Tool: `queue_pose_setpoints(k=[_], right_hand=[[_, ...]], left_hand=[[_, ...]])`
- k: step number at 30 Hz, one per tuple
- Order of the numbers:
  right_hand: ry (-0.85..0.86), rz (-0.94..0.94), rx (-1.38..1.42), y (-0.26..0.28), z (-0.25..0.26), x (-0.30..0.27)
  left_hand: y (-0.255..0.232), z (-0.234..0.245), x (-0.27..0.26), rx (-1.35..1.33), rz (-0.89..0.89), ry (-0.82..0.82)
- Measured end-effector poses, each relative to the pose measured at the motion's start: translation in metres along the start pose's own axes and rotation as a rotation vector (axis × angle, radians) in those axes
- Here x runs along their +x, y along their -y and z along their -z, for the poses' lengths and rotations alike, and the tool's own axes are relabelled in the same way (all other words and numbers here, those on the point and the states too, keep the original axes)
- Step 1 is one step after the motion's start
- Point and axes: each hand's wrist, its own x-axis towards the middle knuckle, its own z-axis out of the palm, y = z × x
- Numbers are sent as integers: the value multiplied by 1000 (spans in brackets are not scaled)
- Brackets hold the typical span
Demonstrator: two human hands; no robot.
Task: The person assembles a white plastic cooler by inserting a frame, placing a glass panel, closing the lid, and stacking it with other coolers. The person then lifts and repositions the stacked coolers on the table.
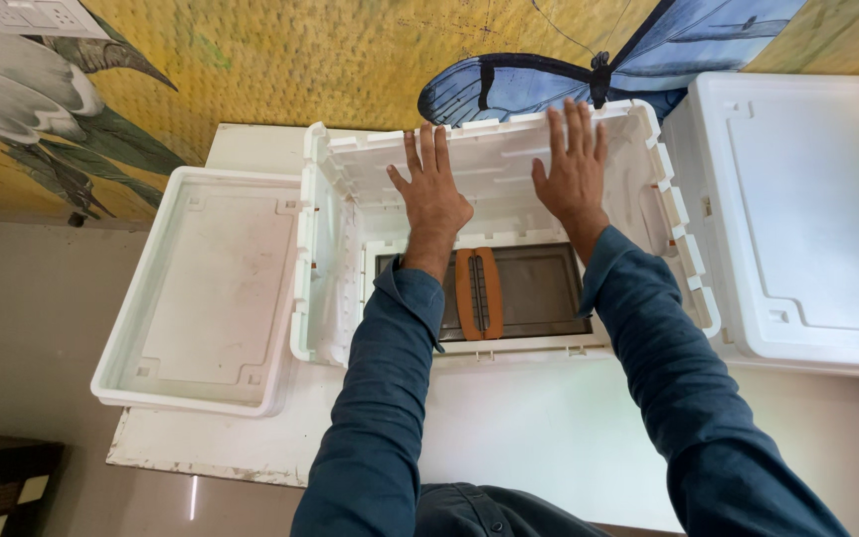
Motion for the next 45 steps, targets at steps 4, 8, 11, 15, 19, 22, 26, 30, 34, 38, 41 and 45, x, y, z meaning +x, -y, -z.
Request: queue_pose_setpoints(k=[4, 8, 11, 15, 19, 22, 26, 30, 34, 38, 41, 45], right_hand=[[-25, -71, -194, -20, -4, -8], [19, -226, -80, -34, -6, -7], [5, -210, -68, -41, -4, -3], [-12, -289, 25, -49, -1, -7], [-62, -272, 86, -53, 1, -11], [-57, -274, 58, -49, 1, -16], [-22, -224, -97, -39, 11, -24], [-66, -263, 73, -14, 30, -44], [-94, 18, 192, 22, 47, -68], [-32, 116, 221, 56, 52, -83], [-72, 100, 223, 67, 52, -95], [-100, 130, 206, 68, 50, -111]], left_hand=[[-3, -5, -1, 34, 13, 1], [-7, -8, -3, 32, 26, 17], [-8, -6, 0, 48, 28, 35], [-5, -7, -7, 24, 32, -42], [-10, -9, -16, -19, 40, -8], [-9, -11, -23, -20, 11, -66], [-3, -14, -38, 8, -24, -92], [2, -13, -57, 24, -64, -142], [5, -12, -79, -49, -79, -71], [8, -17, -112, -109, -112, -113], [12, -23, -130, -120, -115, -82], [20, -35, -151, -114, -162, -130]])
